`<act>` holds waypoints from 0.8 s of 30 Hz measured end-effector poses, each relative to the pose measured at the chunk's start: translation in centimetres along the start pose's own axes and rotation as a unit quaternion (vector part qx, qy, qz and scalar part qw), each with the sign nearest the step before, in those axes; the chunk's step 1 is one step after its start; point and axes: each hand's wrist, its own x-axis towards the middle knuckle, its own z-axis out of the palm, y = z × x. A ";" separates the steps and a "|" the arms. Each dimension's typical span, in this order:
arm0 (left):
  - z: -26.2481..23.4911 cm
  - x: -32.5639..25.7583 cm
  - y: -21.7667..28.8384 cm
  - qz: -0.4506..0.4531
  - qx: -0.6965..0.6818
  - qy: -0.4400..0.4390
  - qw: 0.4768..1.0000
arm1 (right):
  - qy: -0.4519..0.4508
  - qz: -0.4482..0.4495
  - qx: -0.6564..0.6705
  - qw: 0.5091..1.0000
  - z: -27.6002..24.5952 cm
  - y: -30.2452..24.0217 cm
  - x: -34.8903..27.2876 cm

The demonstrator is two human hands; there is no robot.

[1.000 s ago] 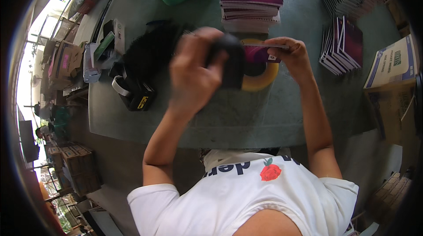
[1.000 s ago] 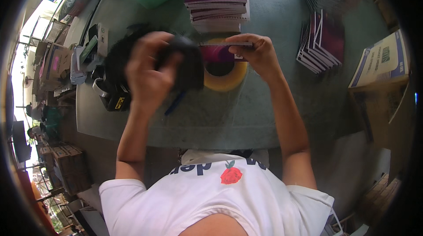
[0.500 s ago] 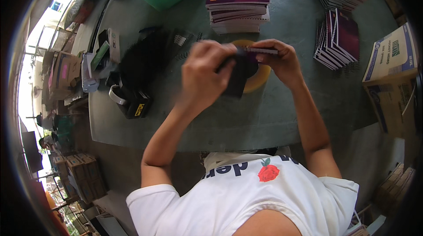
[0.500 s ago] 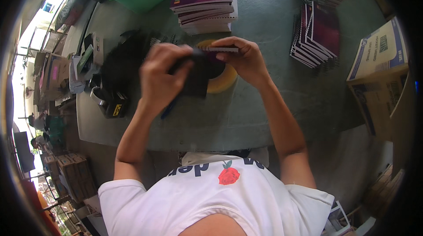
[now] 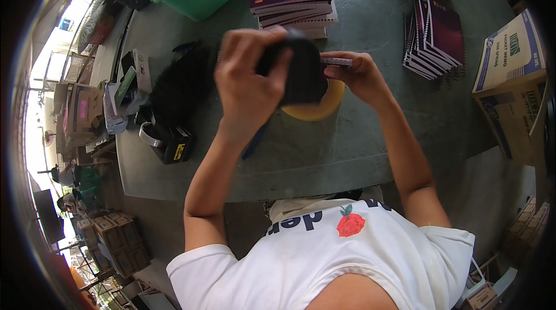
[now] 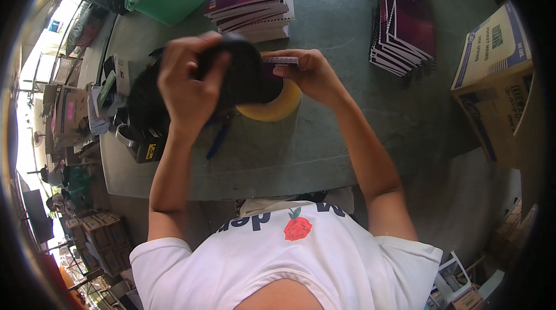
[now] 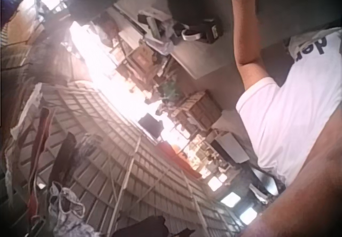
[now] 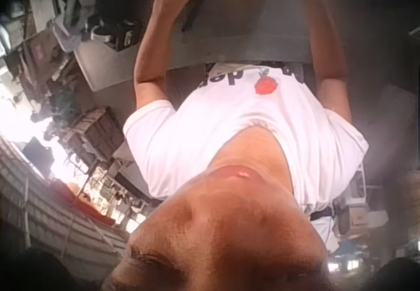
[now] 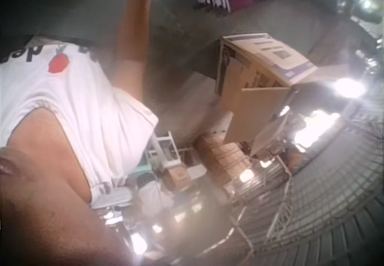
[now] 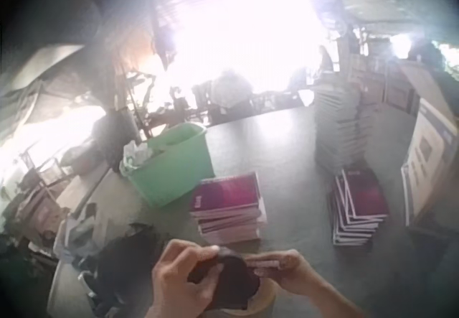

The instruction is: The person inserts a spiral coil into a notebook, trims the excess coil using pliers, and repeats this process for several notebooks, stacking them on the table.

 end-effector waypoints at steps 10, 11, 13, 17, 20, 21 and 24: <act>1.1 -0.4 0.6 -0.038 -0.059 0.046 0.996 | 0.000 -0.004 0.009 1.000 0.4 0.7 -0.3; 1.2 -0.3 0.5 -0.067 -0.085 0.072 0.992 | -0.006 0.006 -0.009 1.000 0.6 0.5 -0.4; 1.9 -2.8 1.5 -0.044 -0.045 -0.178 0.982 | -0.006 0.009 -0.010 1.000 0.4 0.3 -0.5; 3.6 -9.6 3.6 -0.096 -0.117 -0.333 0.931 | -0.022 -0.056 0.011 0.998 1.3 -0.8 -0.3; 3.4 -8.9 4.1 -0.098 -0.096 -0.322 0.937 | -0.005 -0.059 -0.028 0.998 0.8 -0.2 -0.2; 3.0 -7.5 3.8 -0.041 -0.054 -0.252 0.965 | -0.013 -0.061 -0.001 0.998 0.7 0.0 -0.2; 2.9 -3.7 1.6 0.086 0.068 -0.116 0.987 | -0.008 -0.068 0.066 0.995 0.7 0.3 -0.1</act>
